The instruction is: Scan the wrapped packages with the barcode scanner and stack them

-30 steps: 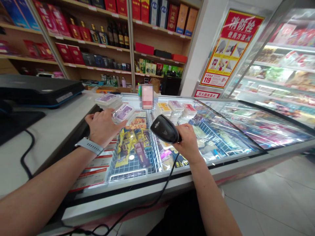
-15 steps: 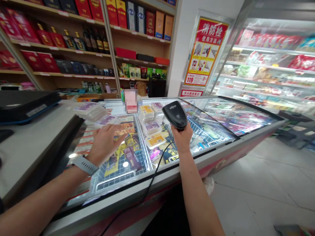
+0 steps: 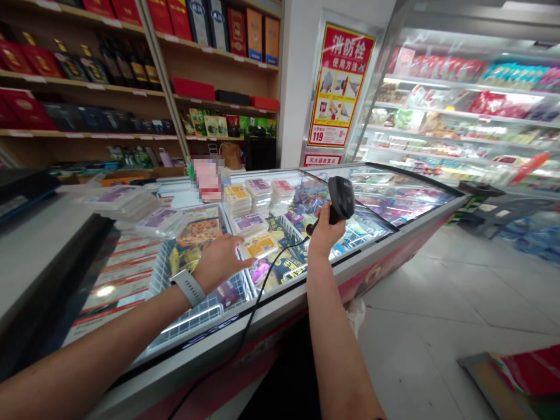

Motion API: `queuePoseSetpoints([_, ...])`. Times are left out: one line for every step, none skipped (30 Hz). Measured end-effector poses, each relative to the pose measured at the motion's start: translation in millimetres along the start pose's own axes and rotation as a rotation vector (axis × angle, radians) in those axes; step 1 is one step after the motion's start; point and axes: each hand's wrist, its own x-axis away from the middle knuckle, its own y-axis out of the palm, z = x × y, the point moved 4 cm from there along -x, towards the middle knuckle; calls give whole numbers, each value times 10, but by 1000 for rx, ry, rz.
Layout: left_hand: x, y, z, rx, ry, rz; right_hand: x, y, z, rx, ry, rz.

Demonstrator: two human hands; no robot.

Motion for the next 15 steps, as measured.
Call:
queuePoseSetpoints([15,1,7,4,8,0,3,0,1,1,-2,-1])
queuePoseSetpoints([38,-9,5,7,14,2,6,-1,-1,1,-4,-2])
queuePoseSetpoints([69,-32,-8,8,18,5,11,-1,-3,0,-5,-3])
queuePoseSetpoints([104,-69,-32,5,23,16,15,-1,-5,-3,-2,-6])
queuePoseSetpoints([143,-123,-68,-5,28,41,19,0,-5,-7,2,-8])
queuePoseSetpoints([184,-190,-116,-19,34,79,23,0,-5,-12,8,-10])
queuePoseSetpoints([226,-265,-175,-38,41,125,27,1,-5,-16,12,-13])
queuePoseSetpoints([267,-344,-243,-61,44,179,31,5,-5,-18,11,-19])
queuePoseSetpoints([305,-417,-319,-85,47,225,36,9,-8,-16,5,-25])
queuePoseSetpoints([339,-484,-399,-109,44,267,43,15,-14,-11,-7,-32])
queuePoseSetpoints([369,-541,-481,-128,36,305,52,23,-23,-4,-25,-42])
queuePoseSetpoints([394,-589,-562,-142,25,344,65,32,-35,5,-44,-53])
queuePoseSetpoints([416,-632,-637,-150,11,391,81,43,-48,16,-62,-67])
queuePoseSetpoints([435,-668,-706,-153,-5,439,100,56,-60,26,-77,-86])
queuePoseSetpoints([452,-701,-766,-151,-20,490,123,70,-71,35,-88,-109])
